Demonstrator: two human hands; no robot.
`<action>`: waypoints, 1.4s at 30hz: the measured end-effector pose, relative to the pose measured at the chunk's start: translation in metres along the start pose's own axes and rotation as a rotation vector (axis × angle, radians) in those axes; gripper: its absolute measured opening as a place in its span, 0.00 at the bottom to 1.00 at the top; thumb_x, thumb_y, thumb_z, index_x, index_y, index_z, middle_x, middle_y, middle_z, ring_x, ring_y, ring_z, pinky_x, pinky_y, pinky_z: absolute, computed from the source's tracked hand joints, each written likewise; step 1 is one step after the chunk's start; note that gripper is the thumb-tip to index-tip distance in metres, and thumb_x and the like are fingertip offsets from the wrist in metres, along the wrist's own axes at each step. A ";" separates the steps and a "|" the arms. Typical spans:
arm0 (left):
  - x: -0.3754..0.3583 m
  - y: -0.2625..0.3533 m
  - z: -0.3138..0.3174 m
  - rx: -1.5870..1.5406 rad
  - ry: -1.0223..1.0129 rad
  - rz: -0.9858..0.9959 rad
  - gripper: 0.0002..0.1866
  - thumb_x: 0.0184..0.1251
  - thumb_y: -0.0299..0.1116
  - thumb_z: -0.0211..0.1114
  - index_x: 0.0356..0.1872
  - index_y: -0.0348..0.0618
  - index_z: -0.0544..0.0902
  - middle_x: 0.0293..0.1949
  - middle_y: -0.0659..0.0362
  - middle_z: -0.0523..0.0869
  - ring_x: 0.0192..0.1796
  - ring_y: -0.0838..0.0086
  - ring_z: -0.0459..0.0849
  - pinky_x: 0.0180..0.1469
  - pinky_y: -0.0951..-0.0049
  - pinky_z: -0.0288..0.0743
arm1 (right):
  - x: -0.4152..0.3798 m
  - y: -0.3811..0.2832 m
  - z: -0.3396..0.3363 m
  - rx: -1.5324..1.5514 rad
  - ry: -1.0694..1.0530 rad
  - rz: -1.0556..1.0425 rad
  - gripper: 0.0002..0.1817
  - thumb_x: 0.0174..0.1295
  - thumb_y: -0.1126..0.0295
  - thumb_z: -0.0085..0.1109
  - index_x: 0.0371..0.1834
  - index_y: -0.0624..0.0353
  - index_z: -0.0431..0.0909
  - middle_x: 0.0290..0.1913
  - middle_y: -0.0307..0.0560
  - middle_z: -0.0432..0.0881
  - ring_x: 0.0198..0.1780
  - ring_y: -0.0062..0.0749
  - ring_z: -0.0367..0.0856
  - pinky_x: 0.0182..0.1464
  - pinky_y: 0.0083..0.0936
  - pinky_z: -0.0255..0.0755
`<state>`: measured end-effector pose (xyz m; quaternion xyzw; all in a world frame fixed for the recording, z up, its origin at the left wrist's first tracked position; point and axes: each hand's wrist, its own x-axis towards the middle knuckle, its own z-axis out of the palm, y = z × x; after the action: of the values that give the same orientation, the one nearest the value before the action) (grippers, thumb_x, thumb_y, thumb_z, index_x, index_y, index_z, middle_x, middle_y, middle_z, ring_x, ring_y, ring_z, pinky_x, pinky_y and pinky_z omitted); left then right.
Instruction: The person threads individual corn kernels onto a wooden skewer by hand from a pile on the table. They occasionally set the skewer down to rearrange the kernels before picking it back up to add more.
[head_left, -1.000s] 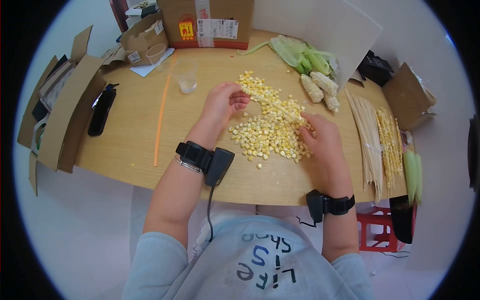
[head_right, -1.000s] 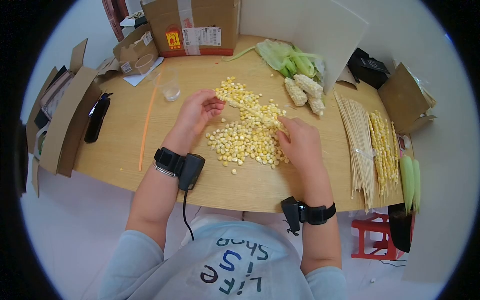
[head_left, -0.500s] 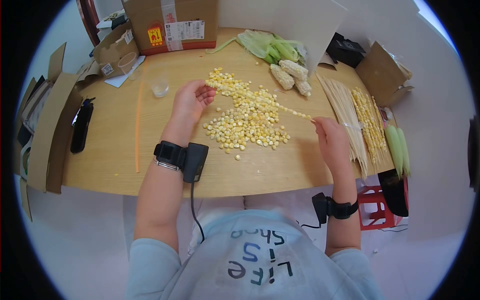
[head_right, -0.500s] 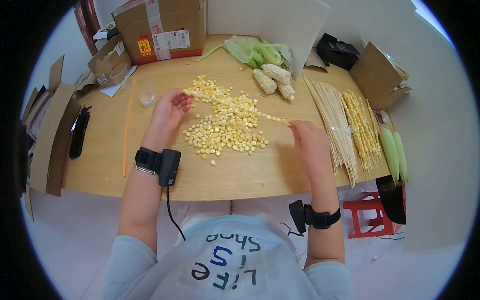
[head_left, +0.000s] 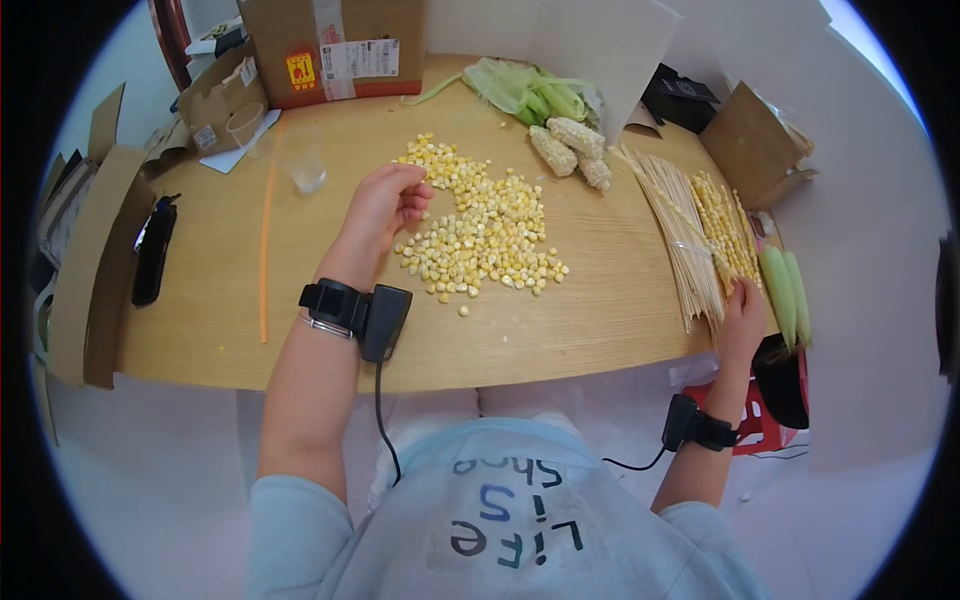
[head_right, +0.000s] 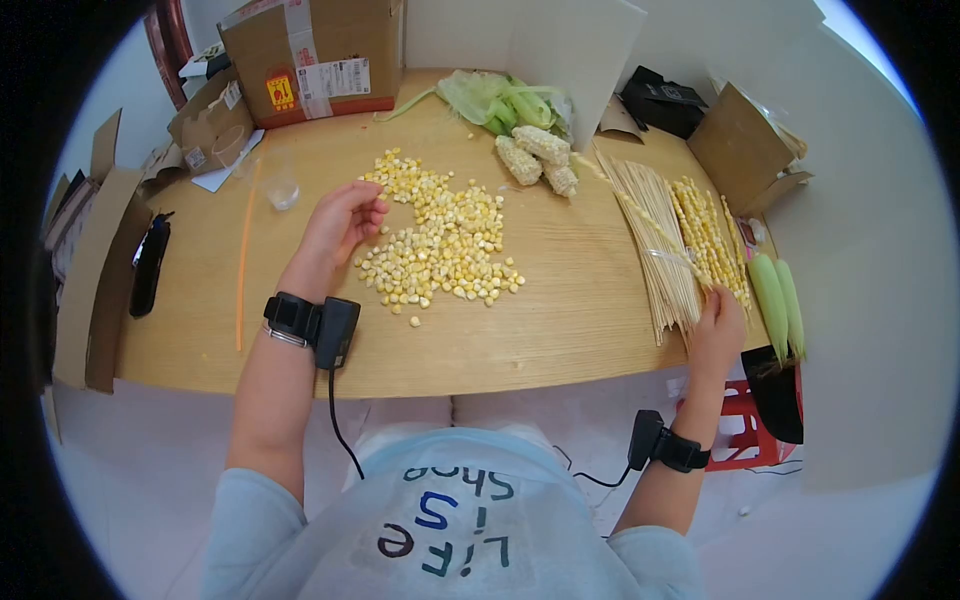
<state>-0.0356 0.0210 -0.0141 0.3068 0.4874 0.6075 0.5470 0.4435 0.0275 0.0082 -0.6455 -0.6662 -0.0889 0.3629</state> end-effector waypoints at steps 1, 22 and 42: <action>0.000 -0.001 0.000 -0.005 0.004 0.000 0.06 0.64 0.31 0.57 0.38 0.41 0.76 0.28 0.61 0.81 0.28 0.80 0.77 0.31 0.81 0.73 | -0.001 0.009 0.001 -0.020 0.092 -0.026 0.09 0.64 0.70 0.49 0.42 0.61 0.77 0.37 0.52 0.81 0.40 0.45 0.80 0.42 0.34 0.71; 0.002 -0.002 0.000 0.079 -0.007 -0.032 0.05 0.64 0.30 0.57 0.38 0.42 0.76 0.27 0.62 0.80 0.27 0.81 0.76 0.29 0.82 0.72 | 0.011 0.052 -0.005 -0.468 -0.033 0.289 0.14 0.61 0.60 0.50 0.44 0.50 0.81 0.41 0.49 0.83 0.43 0.43 0.81 0.43 0.38 0.73; 0.001 0.001 0.001 0.123 0.004 -0.035 0.05 0.63 0.30 0.57 0.38 0.42 0.76 0.26 0.62 0.80 0.26 0.82 0.76 0.28 0.83 0.72 | 0.029 -0.060 0.016 -0.015 -0.138 -0.083 0.09 0.55 0.70 0.58 0.37 0.56 0.82 0.32 0.47 0.80 0.36 0.39 0.80 0.40 0.32 0.73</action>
<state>-0.0350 0.0223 -0.0128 0.3301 0.5302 0.5673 0.5367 0.3854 0.0508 0.0353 -0.6248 -0.7151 -0.0641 0.3070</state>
